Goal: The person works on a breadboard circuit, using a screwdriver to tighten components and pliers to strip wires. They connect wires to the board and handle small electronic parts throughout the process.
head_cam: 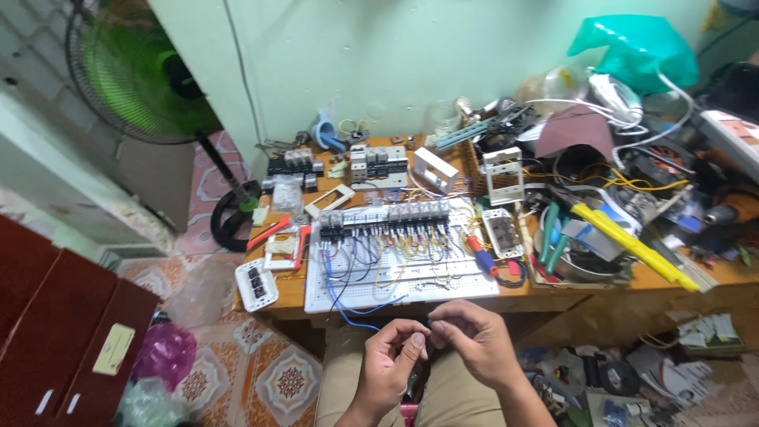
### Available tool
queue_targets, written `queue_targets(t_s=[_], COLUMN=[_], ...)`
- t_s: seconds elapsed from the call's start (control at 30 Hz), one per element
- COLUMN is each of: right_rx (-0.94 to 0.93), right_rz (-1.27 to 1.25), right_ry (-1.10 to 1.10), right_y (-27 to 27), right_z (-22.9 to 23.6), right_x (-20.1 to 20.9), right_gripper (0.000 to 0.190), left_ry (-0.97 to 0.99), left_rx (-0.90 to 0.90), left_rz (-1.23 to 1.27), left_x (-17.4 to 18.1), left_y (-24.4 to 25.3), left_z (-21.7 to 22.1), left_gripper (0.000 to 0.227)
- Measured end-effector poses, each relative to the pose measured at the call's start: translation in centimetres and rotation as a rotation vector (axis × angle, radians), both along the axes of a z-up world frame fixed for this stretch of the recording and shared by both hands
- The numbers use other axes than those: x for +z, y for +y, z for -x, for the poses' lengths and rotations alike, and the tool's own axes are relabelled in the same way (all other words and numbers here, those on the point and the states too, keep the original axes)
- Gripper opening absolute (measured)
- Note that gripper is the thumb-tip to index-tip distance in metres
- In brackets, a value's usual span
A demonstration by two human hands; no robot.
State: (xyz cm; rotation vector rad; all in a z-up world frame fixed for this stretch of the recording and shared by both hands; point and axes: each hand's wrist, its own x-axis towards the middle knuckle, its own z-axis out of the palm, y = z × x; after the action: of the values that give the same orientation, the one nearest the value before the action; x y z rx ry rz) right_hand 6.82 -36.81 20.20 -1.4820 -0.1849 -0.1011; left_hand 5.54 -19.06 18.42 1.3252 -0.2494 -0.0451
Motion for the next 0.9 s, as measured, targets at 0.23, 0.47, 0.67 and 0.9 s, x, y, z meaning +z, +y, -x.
queue_targets(t_s=[0.23,0.47,0.67,0.9], right_rx=[0.010,0.018,-0.005,-0.044], right_rz=[-0.057,-0.087,-0.045,0.021], right_ry=[-0.091,-0.133,-0.151,-0.153], right_y=[1.2,1.3,1.6,1.5], right_z=[-0.4,-1.6,-2.0,-1.9], right_x=[0.9,2.2,3.5,3.5], right_gripper=[0.010,0.015,0.016,0.014], left_ry=[-0.041,-0.128,-0.098,-0.115], left_rx=[0.035,-0.013,-0.063,-0.113], left_rz=[-0.035,-0.013,0.014,-0.009], left_x=[1.2,2.9,4.6,5.1], left_y=[0.1,1.0,1.1,1.5], left_z=[-1.5,-4.1,-5.0,-4.9], left_gripper=[0.013,0.018,0.019,0.017])
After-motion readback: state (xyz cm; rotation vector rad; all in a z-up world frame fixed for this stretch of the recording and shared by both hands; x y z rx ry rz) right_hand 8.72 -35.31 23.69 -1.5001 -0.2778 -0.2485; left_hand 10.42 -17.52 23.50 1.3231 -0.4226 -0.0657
